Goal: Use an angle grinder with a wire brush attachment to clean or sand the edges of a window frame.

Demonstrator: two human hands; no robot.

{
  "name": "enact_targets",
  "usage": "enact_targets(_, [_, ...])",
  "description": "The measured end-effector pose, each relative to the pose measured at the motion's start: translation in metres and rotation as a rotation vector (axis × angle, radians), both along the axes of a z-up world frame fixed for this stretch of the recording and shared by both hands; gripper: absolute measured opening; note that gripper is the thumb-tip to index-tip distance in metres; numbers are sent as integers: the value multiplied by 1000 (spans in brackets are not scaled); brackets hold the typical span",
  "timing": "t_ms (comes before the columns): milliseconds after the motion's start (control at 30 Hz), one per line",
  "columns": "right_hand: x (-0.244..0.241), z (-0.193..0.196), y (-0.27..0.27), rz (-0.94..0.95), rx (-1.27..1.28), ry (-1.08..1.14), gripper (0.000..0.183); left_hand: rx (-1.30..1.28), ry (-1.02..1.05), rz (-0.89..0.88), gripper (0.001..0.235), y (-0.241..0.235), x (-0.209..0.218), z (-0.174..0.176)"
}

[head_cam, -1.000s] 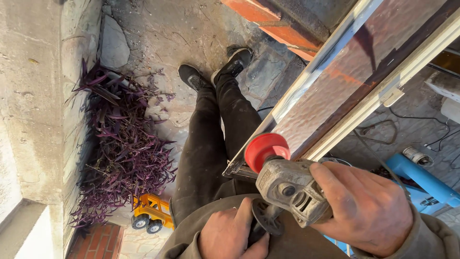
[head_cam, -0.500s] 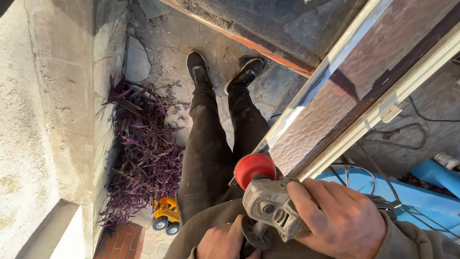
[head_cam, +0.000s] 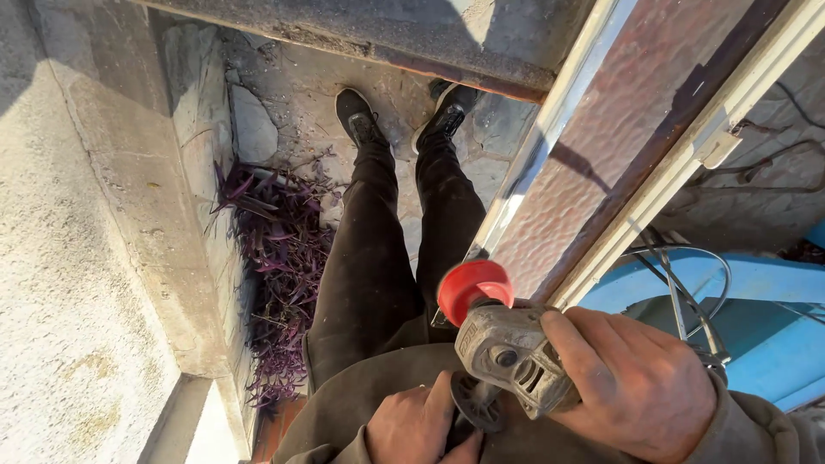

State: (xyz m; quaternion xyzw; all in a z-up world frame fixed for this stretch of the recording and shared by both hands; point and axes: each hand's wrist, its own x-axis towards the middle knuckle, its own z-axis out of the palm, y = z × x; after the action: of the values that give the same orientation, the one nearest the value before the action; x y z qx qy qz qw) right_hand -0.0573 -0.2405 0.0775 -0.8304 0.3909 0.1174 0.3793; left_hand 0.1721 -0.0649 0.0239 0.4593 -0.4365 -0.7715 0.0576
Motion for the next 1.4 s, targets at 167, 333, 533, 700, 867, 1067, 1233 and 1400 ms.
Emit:
enact_targets(167, [-4,-1,9,-2,10,8,87,-4,-116,-84,82,6,4,2])
enact_targets(333, [-4,-3,13,-13,-61,-42,82,-527,-212,255,79,-13,0,10])
enact_targets(533, [-7,-5,5,-20,-63,-40,86,150,-48,-35,70,-24,8,4])
enact_targets(700, [6,-1,-6,-110,-27,-83,82,6,-34,94,58,-19,17,9])
enact_targets(867, [-2,-4,-2,-148,-6,-113,85,74,-7,104,57,-52,20,16])
enact_targets(1067, [-4,-3,-15,-108,-74,-43,82,91,71,142,60,-70,20,22])
enact_targets(1233, [-12,-8,-8,-55,60,-22,94,-55,54,187,67,-58,18,16])
enact_targets(1400, [-12,-8,-23,-100,-27,-45,87,-24,108,179,66,-55,13,10])
